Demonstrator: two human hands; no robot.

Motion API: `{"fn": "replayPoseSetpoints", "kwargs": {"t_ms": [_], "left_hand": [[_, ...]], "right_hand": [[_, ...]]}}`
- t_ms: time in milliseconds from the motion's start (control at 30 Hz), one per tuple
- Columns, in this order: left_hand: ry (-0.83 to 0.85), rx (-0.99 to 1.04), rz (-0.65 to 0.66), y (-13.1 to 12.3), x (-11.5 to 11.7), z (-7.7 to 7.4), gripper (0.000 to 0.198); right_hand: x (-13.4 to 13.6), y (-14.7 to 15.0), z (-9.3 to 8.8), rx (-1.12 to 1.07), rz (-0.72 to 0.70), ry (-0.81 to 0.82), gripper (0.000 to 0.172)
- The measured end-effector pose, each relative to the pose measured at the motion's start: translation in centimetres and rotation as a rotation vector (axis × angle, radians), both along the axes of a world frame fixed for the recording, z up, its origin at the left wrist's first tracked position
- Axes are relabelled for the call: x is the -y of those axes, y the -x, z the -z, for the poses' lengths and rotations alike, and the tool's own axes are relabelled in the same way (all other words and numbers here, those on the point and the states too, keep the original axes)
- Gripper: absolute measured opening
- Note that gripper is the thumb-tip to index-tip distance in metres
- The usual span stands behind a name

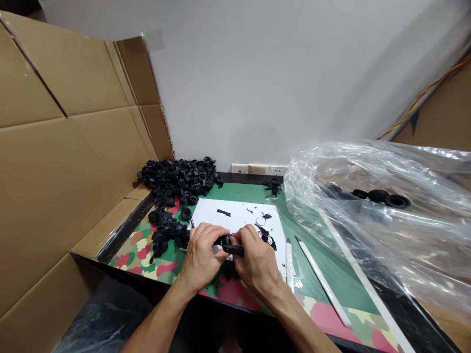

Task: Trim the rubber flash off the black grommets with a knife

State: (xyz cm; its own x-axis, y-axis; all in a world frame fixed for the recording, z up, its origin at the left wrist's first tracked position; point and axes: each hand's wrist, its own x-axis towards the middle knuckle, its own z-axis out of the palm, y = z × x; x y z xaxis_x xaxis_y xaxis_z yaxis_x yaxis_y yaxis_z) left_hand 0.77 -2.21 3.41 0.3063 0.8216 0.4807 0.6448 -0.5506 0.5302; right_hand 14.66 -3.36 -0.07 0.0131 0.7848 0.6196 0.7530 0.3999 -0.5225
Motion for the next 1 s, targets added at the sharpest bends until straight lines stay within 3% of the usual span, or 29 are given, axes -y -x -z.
{"fn": "replayPoseSetpoints", "kwargs": {"t_ms": [100,167,300,367,500,600,767,833,1000], "left_hand": [[-0.125,0.175,-0.168,-0.2,1.0,1.2,0.021],[-0.016,0.302,-0.264,-0.5,1.6,2.0,0.016],[0.506,0.510,-0.206,-1.2,1.7,3.0,0.029],[0.573,0.644,-0.190,-1.5,1.2,3.0,0.033],[0.504,0.885,-0.224,-2.0,0.3,2.9,0.035],[0.448,0.871,-0.242,-1.5,0.1,3.0,0.032],[0.502,0.786,0.026,0.4,-0.6,2.9,0.035],[0.487,0.783,0.060,1.0,-0.9,2.9,0.033],[0.385,0.682,0.056,1.7,-1.3,2.6,0.029]], "right_hand": [[-0.1,-0.1,0.0,-0.192,0.038,0.092,0.014],[-0.1,-0.1,-0.2,-0.341,0.055,0.169,0.018],[-0.2,0.5,-0.5,-0.492,0.055,0.266,0.028],[-0.2,1.0,-0.5,-0.504,0.042,0.283,0.028],[-0.4,2.0,-0.3,-0.450,0.022,0.307,0.021],[-0.7,2.1,-0.4,-0.329,0.005,0.359,0.012],[-1.1,2.0,-1.7,0.049,-0.014,0.408,0.012],[-1.2,2.4,-2.2,0.162,-0.013,0.425,0.015],[-2.2,3.0,-2.4,0.122,0.013,0.365,0.016]]}}
